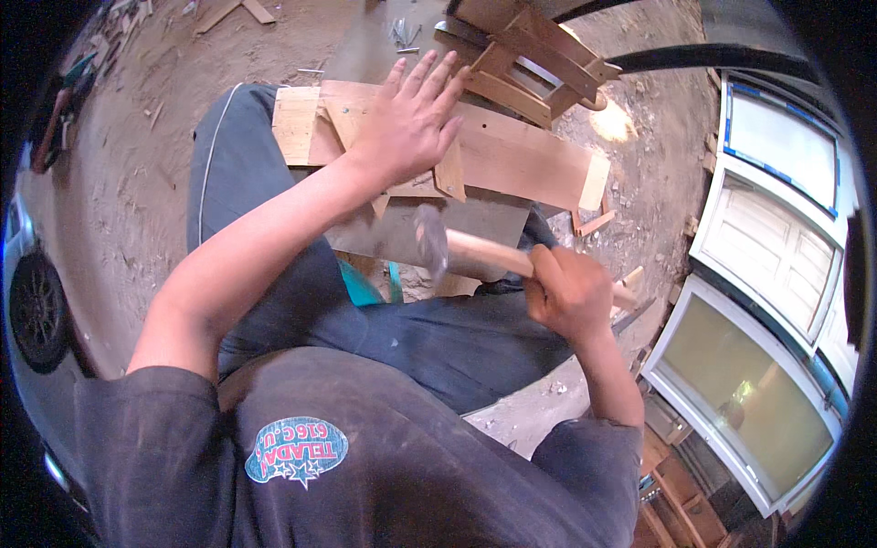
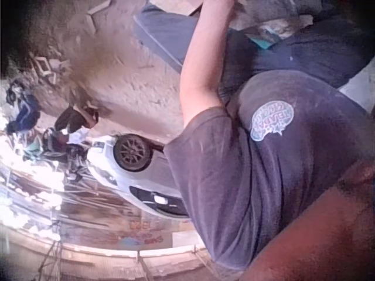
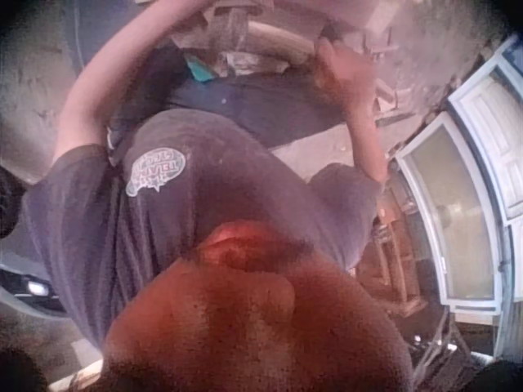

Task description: The person builds a wooden frame by hammering small wooden pieces together.

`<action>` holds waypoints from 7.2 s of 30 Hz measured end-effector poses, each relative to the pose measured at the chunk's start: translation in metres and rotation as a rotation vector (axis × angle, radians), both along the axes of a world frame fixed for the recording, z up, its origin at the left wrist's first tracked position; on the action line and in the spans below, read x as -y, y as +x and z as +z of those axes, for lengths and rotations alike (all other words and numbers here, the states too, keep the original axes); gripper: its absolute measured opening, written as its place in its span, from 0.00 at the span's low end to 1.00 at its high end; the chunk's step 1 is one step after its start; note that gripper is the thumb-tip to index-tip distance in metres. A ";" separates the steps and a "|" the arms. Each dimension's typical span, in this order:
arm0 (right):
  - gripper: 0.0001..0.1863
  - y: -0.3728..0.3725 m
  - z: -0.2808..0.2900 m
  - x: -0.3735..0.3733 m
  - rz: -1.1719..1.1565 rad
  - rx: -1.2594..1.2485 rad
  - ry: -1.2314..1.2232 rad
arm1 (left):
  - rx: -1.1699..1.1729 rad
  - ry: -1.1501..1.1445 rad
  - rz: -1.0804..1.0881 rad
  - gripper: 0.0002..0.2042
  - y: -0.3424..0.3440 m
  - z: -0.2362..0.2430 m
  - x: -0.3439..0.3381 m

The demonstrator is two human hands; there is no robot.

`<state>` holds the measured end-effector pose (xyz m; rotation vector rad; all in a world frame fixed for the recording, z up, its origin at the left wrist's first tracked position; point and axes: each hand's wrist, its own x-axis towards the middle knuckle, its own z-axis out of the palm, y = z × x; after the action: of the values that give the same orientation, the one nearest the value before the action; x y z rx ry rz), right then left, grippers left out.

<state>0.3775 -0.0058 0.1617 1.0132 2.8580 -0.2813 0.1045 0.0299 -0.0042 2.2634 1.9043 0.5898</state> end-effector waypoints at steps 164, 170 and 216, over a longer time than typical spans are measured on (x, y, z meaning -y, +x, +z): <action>0.13 -0.076 -0.190 0.047 -1.335 -1.537 -1.513 | 0.064 -0.635 0.248 0.33 -0.099 0.034 0.102; 0.13 -0.085 -0.184 0.052 -1.421 -1.422 -1.413 | 0.115 -0.662 0.199 0.32 -0.094 0.024 0.111; 0.17 -0.105 -0.184 0.050 -1.303 -1.521 -0.971 | 0.385 -0.132 0.200 0.10 -0.093 0.023 0.131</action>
<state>0.2725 -0.0559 -0.0222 2.6365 1.0917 -2.9778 0.0119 -0.1014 0.0192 1.7399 1.9154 0.8283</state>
